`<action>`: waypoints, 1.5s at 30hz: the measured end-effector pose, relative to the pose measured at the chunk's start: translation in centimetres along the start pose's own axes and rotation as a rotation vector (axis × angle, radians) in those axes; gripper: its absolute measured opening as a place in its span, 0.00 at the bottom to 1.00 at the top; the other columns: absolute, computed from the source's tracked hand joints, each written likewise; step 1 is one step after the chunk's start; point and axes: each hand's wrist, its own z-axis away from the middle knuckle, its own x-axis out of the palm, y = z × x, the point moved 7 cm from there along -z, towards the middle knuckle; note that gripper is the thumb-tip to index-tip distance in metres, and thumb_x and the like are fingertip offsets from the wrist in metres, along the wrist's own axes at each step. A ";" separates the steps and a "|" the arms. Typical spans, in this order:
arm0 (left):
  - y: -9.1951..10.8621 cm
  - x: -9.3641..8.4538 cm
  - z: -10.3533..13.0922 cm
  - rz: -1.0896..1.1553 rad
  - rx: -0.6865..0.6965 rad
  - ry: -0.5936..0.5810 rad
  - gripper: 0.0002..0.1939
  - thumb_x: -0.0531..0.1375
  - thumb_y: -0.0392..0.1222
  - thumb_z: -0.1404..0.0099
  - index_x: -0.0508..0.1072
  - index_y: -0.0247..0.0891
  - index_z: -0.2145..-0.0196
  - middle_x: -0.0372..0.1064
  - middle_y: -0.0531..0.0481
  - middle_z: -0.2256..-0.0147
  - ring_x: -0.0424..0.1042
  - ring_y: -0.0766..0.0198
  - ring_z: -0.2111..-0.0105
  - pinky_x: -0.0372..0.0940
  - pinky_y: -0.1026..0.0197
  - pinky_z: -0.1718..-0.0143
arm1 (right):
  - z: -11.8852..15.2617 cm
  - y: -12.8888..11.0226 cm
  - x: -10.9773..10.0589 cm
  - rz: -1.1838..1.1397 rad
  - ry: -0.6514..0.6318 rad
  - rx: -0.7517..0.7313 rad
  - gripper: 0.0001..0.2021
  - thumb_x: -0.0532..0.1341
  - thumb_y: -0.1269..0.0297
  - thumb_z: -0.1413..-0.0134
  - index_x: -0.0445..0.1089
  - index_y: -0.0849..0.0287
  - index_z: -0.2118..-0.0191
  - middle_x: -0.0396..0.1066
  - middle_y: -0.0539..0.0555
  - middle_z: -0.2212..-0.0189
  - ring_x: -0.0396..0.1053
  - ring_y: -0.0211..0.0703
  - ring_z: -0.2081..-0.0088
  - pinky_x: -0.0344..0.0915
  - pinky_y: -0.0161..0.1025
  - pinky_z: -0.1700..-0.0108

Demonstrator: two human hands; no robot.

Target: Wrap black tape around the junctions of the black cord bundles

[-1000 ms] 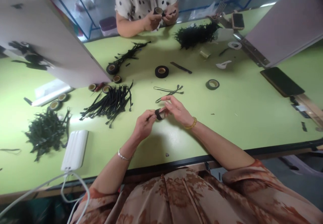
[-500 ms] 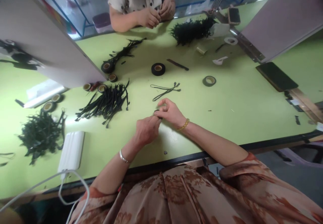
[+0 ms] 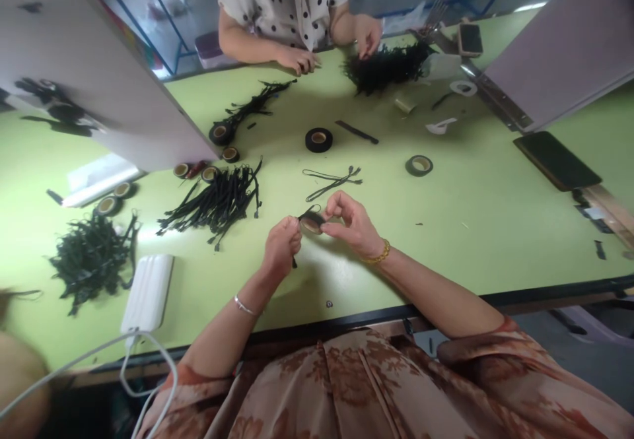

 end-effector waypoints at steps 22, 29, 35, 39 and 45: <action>2.9 0.0 1.3 -0.846 0.582 0.115 0.07 0.53 0.43 0.33 0.68 0.38 0.62 0.70 0.51 0.69 0.67 0.67 0.71 0.62 0.64 0.67 | -0.6 1.3 0.1 0.175 -0.082 0.143 0.11 0.65 0.57 0.48 0.70 0.61 0.66 0.73 0.52 0.73 0.69 0.38 0.72 0.66 0.38 0.67; 3.3 0.5 1.6 -1.002 0.529 0.082 0.09 0.52 0.43 0.32 0.68 0.39 0.66 0.69 0.51 0.71 0.65 0.65 0.72 0.59 0.63 0.67 | -0.3 -1.1 0.9 0.787 -0.218 -0.394 0.05 0.59 0.67 0.43 0.73 0.55 0.65 0.72 0.54 0.72 0.64 0.45 0.69 0.62 0.46 0.62; 3.3 1.1 1.6 -1.085 0.455 0.021 0.09 0.53 0.45 0.33 0.67 0.40 0.68 0.65 0.53 0.76 0.59 0.67 0.77 0.51 0.64 0.72 | -0.4 -1.0 0.6 0.902 -0.271 -0.407 0.07 0.57 0.63 0.41 0.70 0.56 0.68 0.70 0.56 0.74 0.61 0.46 0.70 0.58 0.44 0.65; 3.6 1.4 1.7 -1.297 0.536 0.031 0.13 0.51 0.45 0.32 0.67 0.38 0.71 0.65 0.50 0.75 0.56 0.66 0.77 0.41 0.62 0.74 | -0.4 -0.8 0.8 0.849 -0.248 -0.273 0.11 0.57 0.61 0.39 0.67 0.57 0.72 0.69 0.53 0.77 0.61 0.42 0.74 0.56 0.41 0.68; 3.4 1.5 1.8 -1.395 0.630 -0.011 0.16 0.52 0.43 0.32 0.65 0.37 0.77 0.58 0.50 0.79 0.48 0.67 0.79 0.35 0.60 0.75 | -0.7 0.9 0.4 0.369 -0.189 0.110 0.11 0.58 0.55 0.40 0.64 0.58 0.64 0.69 0.48 0.76 0.61 0.36 0.76 0.57 0.36 0.71</action>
